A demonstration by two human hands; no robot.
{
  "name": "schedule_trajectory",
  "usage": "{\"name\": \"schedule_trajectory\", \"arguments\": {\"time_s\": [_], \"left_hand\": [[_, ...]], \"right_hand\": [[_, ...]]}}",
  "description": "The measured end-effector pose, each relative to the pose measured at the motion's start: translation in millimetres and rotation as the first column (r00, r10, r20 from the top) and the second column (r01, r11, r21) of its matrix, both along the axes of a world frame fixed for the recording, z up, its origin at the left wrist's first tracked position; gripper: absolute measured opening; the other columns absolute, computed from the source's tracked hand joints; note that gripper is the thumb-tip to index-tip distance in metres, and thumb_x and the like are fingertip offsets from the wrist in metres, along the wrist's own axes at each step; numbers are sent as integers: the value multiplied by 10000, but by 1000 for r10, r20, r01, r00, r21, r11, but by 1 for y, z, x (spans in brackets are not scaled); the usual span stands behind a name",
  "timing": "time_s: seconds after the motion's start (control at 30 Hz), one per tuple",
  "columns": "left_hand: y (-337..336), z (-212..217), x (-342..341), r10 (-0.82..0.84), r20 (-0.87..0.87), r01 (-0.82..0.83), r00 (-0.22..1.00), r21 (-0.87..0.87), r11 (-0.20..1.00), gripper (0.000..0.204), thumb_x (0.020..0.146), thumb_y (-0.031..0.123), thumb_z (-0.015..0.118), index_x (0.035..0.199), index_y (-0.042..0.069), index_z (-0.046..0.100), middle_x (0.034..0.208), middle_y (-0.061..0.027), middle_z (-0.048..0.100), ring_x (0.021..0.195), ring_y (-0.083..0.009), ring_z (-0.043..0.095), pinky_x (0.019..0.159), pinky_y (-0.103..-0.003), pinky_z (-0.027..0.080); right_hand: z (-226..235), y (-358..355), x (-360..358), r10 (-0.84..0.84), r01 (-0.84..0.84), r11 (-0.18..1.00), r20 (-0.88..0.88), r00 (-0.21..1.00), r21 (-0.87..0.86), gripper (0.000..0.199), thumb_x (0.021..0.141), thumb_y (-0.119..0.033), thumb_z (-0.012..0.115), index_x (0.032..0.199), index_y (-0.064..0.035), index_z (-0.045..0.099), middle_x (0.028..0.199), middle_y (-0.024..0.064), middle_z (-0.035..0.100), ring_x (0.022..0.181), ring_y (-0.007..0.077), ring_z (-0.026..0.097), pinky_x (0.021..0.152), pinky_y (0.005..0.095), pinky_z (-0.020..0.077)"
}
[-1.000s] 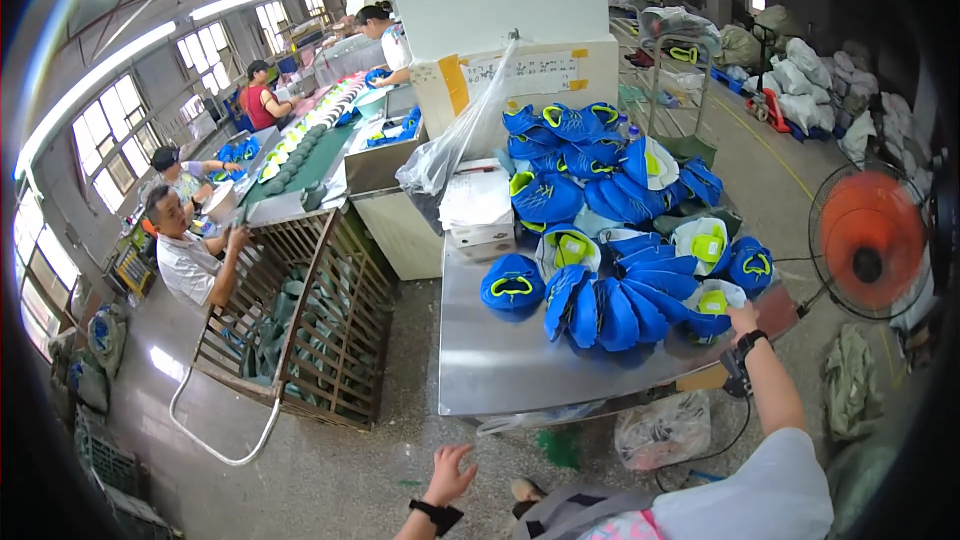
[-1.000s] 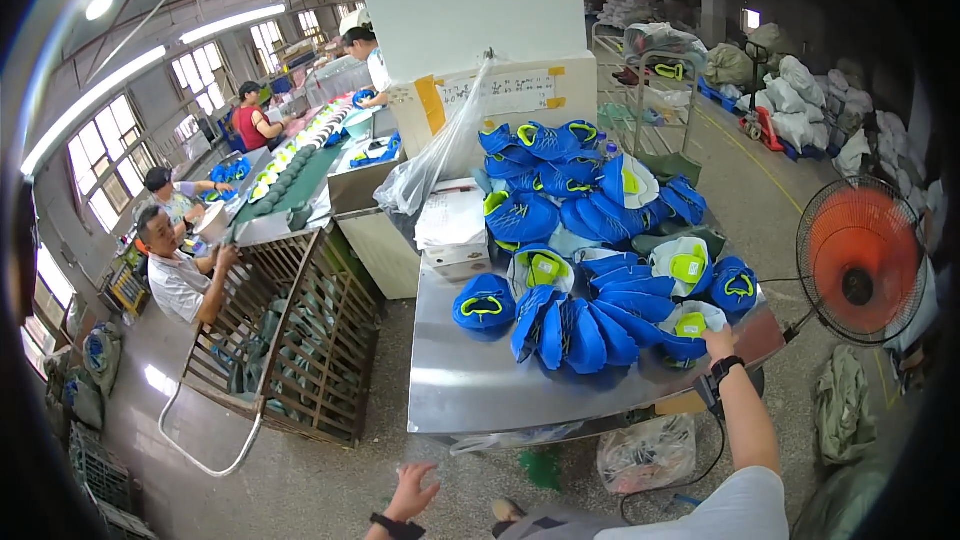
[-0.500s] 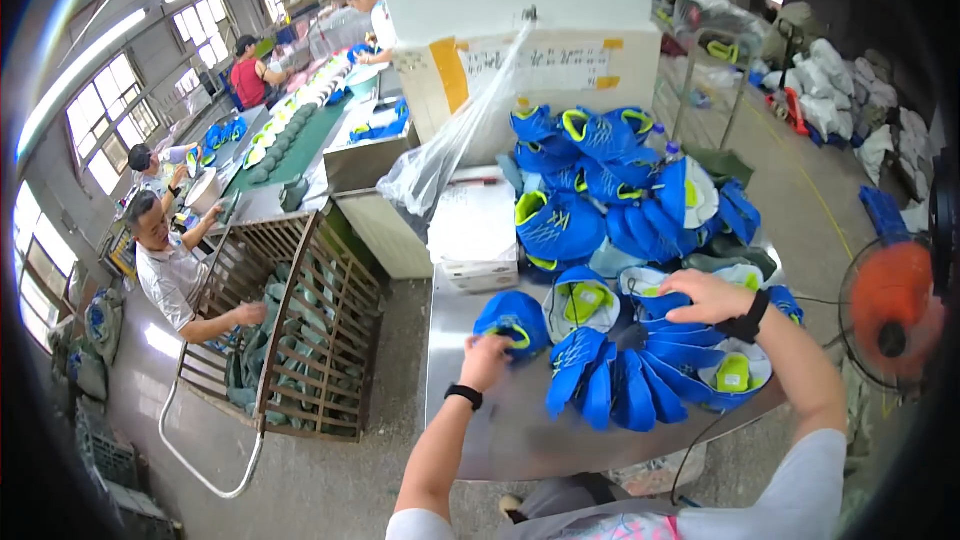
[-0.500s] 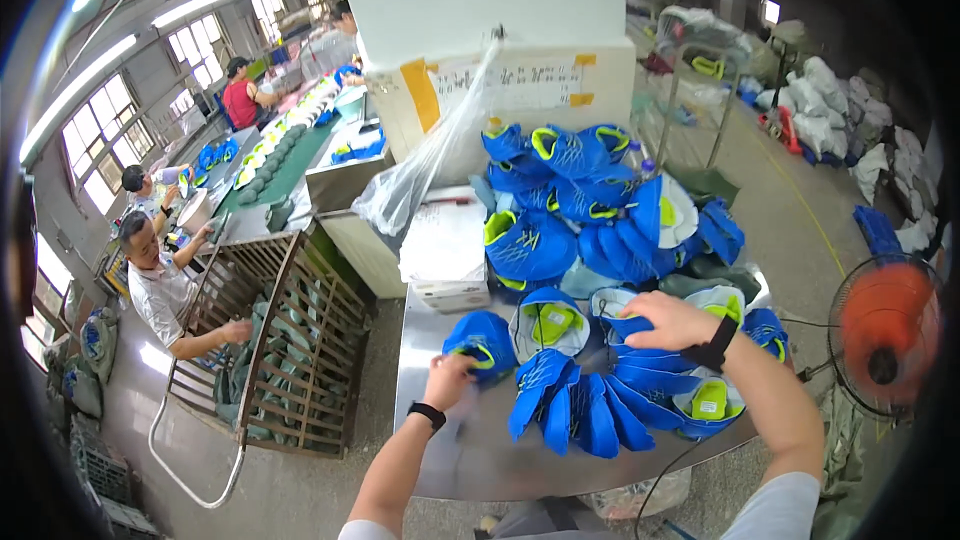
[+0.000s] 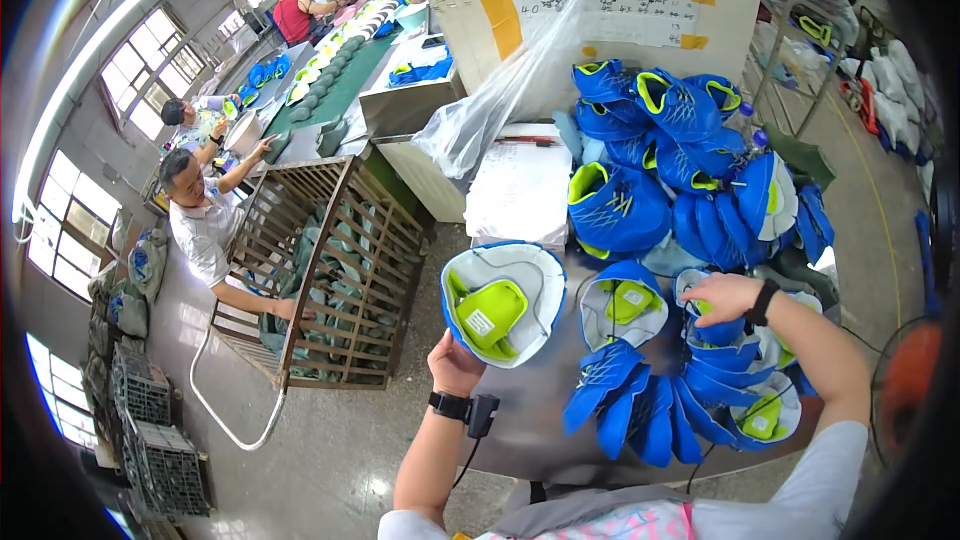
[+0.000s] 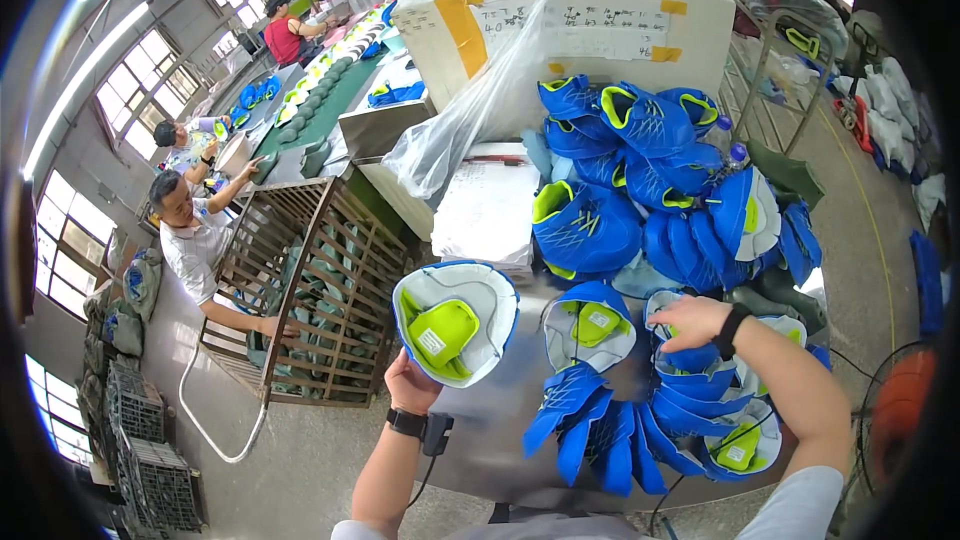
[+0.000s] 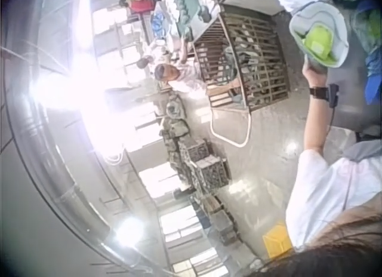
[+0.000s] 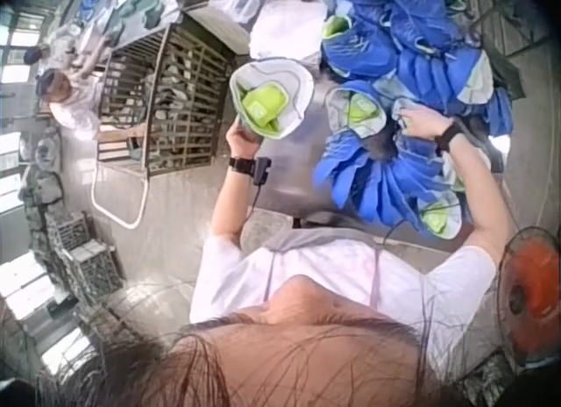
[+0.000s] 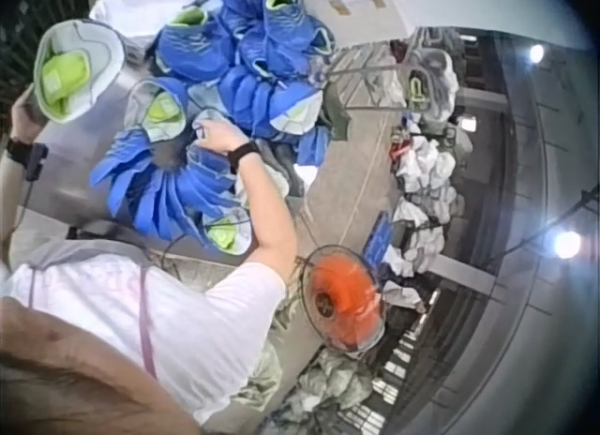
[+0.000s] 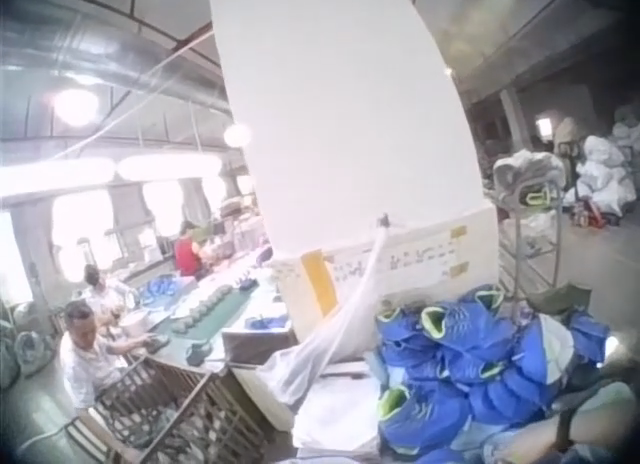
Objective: Sorting and organizing blue shoe uppers/components in a manufacturing facility.
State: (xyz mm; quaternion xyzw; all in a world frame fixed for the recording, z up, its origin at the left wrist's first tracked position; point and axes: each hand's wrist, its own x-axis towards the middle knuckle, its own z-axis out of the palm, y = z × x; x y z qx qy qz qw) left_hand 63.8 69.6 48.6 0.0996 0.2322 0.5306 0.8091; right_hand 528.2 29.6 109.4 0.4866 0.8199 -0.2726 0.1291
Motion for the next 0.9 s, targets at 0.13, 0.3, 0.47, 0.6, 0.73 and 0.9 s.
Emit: {"name": "schedule_trajectory", "arguments": {"time_s": [0.13,0.3,0.47,0.6,0.73,0.9], "left_hand": [[33,5,23,76,-111,-56,991,177,983,418,850,222,512,1221,37,460,1251,-110,513,1201,-274,437,1020,-418,321],[90,74,138,332,-794,528,509,592,609,390,832,43,584,1205,40,473,1088,-103,550,1028,-215,535,865,-310,430],[89,56,208,899,-413,666,146,713,219,285,745,71,595,1026,54,553,1029,-135,553,972,-291,527,824,-374,410],[76,-16,193,627,-779,713,11,445,541,187,810,82,505,981,26,554,888,-147,621,774,-341,596,660,-390,476],[108,-72,176,664,-741,867,96,390,309,329,822,105,453,1140,62,525,1055,-147,599,948,-297,579,735,-368,486],[111,-64,171,-720,-642,847,264,-202,491,380,800,130,448,1179,131,484,1050,-14,576,932,-168,555,729,-361,481]], "right_hand": [[-26,4,-11,-65,78,976,70,995,-204,604,774,-438,593,1279,-136,456,1132,176,580,1021,355,552,869,432,437],[-34,-3,-27,-87,94,993,103,991,-70,523,786,-337,582,1251,-113,492,1124,155,591,1021,327,562,867,414,449],[-32,-21,-25,-327,329,940,-36,944,93,394,779,-272,598,1121,-77,595,1042,130,627,971,313,583,834,416,459],[-25,-36,-11,-401,430,903,-349,847,9,357,793,-227,585,1106,-55,597,927,122,655,879,264,619,761,371,483],[7,-34,-21,-649,368,758,-563,511,-539,237,852,-129,538,1025,14,614,761,81,648,696,138,628,629,259,491],[74,-69,-14,-716,465,691,-614,333,-553,171,873,-48,503,990,30,601,740,65,619,617,114,603,566,229,485]]}}
